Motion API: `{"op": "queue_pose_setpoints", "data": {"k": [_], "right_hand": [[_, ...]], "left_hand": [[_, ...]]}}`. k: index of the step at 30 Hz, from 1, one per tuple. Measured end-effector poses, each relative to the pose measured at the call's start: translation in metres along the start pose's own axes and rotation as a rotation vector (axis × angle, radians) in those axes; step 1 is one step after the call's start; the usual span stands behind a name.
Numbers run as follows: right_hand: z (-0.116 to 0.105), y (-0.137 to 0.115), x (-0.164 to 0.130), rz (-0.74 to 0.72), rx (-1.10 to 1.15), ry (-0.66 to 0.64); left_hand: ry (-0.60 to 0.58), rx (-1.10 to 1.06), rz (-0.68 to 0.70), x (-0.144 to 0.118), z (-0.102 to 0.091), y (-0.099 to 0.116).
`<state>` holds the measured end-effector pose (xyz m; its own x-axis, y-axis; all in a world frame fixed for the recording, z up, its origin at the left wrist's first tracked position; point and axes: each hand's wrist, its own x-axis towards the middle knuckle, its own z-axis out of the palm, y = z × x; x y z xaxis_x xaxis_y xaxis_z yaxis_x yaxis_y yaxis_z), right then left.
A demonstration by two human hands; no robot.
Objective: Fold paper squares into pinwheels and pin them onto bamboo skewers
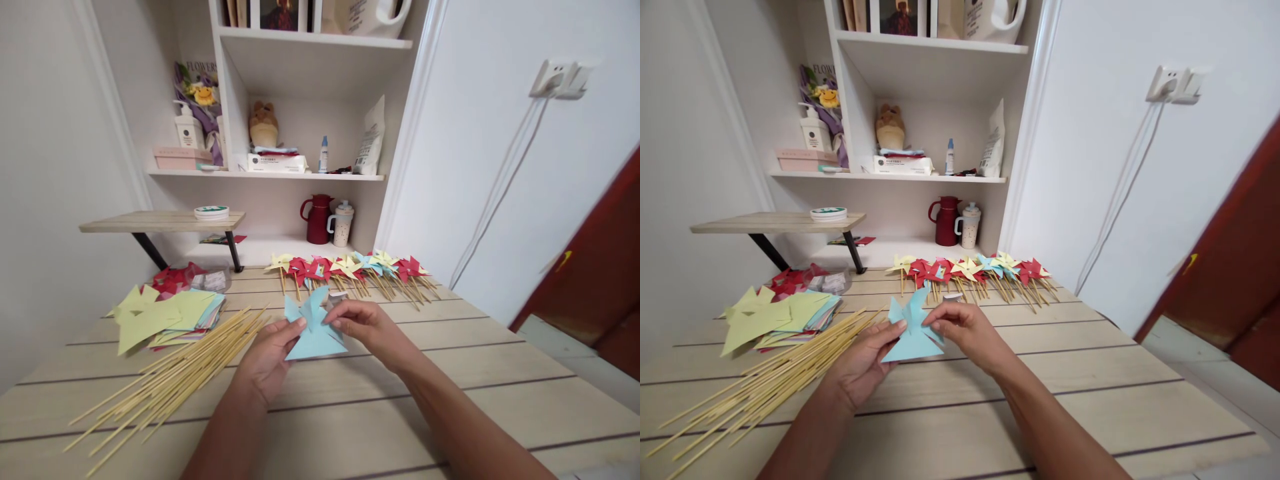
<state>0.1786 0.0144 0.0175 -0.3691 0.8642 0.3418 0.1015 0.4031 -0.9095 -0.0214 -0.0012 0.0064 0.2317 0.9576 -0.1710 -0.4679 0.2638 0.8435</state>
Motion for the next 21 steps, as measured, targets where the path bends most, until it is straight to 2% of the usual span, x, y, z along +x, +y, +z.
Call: {"op": "queue_pose_setpoints", "data": {"k": [8, 16, 21], "right_hand": [[0.000, -0.005, -0.001, -0.116, -0.129, -0.111], [0.006, -0.001, 0.002, -0.102, -0.046, -0.004], [0.010, 0.000, 0.001, -0.091, -0.037, 0.022]], "left_hand": [[-0.029, -0.015, -0.026, 0.000, -0.002, 0.000], [-0.022, 0.028, -0.001, 0.001, 0.000, -0.004], [0.001, 0.093, 0.067, -0.002, 0.006, -0.003]]}}
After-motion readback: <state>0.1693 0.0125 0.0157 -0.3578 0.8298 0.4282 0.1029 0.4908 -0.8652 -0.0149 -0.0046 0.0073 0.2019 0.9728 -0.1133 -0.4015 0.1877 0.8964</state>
